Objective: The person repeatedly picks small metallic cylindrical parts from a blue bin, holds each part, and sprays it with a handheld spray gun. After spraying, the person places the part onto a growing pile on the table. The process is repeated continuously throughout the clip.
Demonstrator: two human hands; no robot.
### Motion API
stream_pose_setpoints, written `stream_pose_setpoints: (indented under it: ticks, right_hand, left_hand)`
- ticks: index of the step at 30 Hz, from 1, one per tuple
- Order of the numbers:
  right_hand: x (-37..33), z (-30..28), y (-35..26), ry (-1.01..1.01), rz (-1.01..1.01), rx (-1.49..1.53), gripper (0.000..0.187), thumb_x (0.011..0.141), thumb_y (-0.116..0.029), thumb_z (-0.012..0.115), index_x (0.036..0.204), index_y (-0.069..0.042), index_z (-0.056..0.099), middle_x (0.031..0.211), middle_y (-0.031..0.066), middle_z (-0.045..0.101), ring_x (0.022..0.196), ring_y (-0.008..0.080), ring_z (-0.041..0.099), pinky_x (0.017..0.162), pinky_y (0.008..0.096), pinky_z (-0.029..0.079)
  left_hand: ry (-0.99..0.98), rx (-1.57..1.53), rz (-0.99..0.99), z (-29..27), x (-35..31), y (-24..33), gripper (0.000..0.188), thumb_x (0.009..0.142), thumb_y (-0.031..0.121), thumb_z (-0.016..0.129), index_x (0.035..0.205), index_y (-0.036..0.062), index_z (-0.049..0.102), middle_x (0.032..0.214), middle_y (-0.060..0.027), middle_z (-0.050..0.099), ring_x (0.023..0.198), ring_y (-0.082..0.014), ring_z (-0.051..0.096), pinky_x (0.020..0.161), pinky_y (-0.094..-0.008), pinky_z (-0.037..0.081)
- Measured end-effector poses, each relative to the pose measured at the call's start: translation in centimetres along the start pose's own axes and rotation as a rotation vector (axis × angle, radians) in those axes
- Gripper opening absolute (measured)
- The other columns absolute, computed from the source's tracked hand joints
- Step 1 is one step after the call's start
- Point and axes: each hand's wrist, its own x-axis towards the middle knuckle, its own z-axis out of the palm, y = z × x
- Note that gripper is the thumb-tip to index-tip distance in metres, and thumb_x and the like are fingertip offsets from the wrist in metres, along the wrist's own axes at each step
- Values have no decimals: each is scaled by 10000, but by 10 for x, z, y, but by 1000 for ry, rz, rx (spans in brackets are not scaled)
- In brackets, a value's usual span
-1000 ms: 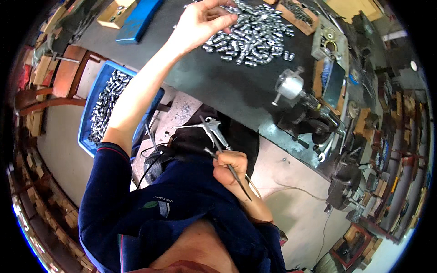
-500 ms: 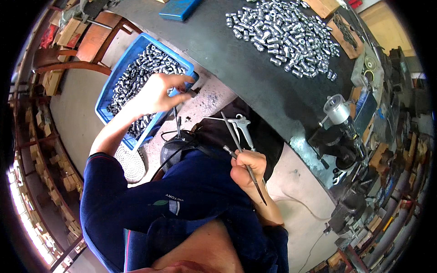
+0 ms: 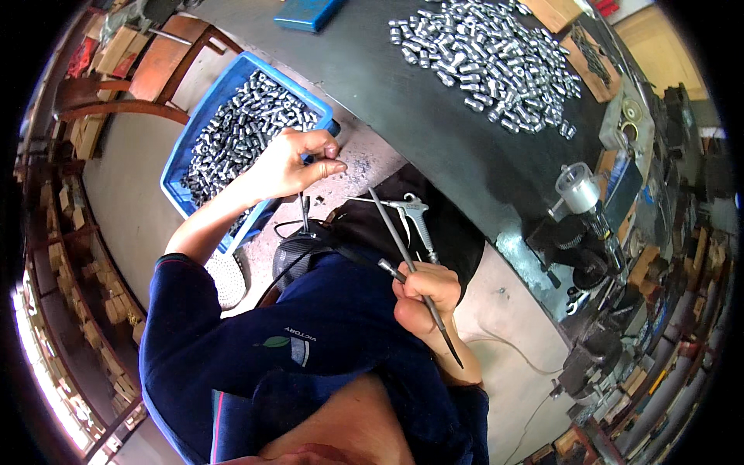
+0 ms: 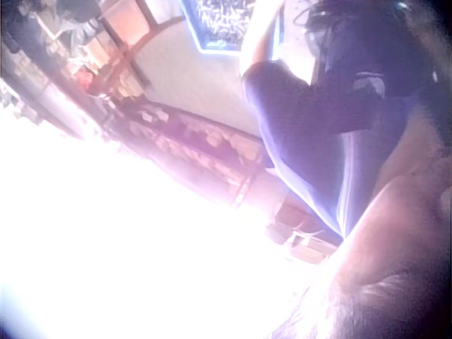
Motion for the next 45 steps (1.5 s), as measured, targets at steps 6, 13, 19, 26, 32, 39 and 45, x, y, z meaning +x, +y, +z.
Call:
stream_pose_setpoints:
  ticks: [6, 13, 19, 26, 32, 39, 45]
  right_hand:
    - [-6, -1, 6, 114, 67, 19, 349, 669, -78, 602, 540, -56, 278, 476, 51, 361, 407, 130, 371, 402, 245, 231]
    - [-2, -5, 16, 51, 74, 80, 232, 590, 42, 474, 524, -45, 270, 474, 46, 341, 404, 125, 365, 400, 239, 237]
    - [-4, -2, 19, 86, 94, 95, 222, 587, 112, 410, 522, -41, 264, 474, 46, 331, 404, 114, 360, 400, 233, 240]
    - [-8, -9, 23, 17, 106, -14, 257, 684, -110, 585, 560, -31, 374, 525, 27, 382, 470, 110, 385, 438, 255, 264]
    - [-9, -14, 28, -20, 99, -101, 278, 684, -8, 532, 559, -38, 286, 514, 34, 336, 464, 102, 328, 436, 272, 254]
    - [-19, -14, 19, 16, 171, -77, 279, 680, 14, 526, 545, -51, 291, 509, -5, 327, 494, 55, 301, 433, 261, 242]
    - [-21, -9, 19, 27, 82, -79, 292, 678, 20, 522, 554, -60, 270, 516, -13, 275, 498, 55, 265, 431, 270, 208]
  left_hand:
    - [121, 54, -271, -24, -33, -59, 134, 815, 134, 610, 842, 5, 584, 629, -118, 597, 590, -232, 609, 575, -332, 476]
    - [192, 289, -402, -51, -120, -173, 143, 714, -19, 516, 831, 18, 589, 738, -122, 638, 731, -267, 648, 665, -350, 510]
    - [63, 603, -671, -48, -137, -184, 232, 712, 180, 651, 899, 54, 598, 831, -130, 661, 780, -285, 650, 690, -392, 512]
    - [-287, 872, -603, -26, -138, -206, 125, 773, 204, 547, 839, 126, 620, 830, -134, 629, 823, -329, 618, 680, -462, 496]
    - [-389, 869, -618, -29, -129, -204, 156, 731, 218, 560, 841, 155, 650, 902, -123, 654, 875, -331, 627, 724, -461, 504]
    - [-190, 869, -662, -26, -133, -197, 101, 721, 191, 621, 794, 166, 687, 835, -140, 659, 802, -338, 640, 719, -433, 501]
    - [-225, 953, -618, -29, -134, -196, 86, 720, 167, 617, 768, 148, 686, 840, -127, 656, 808, -326, 644, 700, -424, 509]
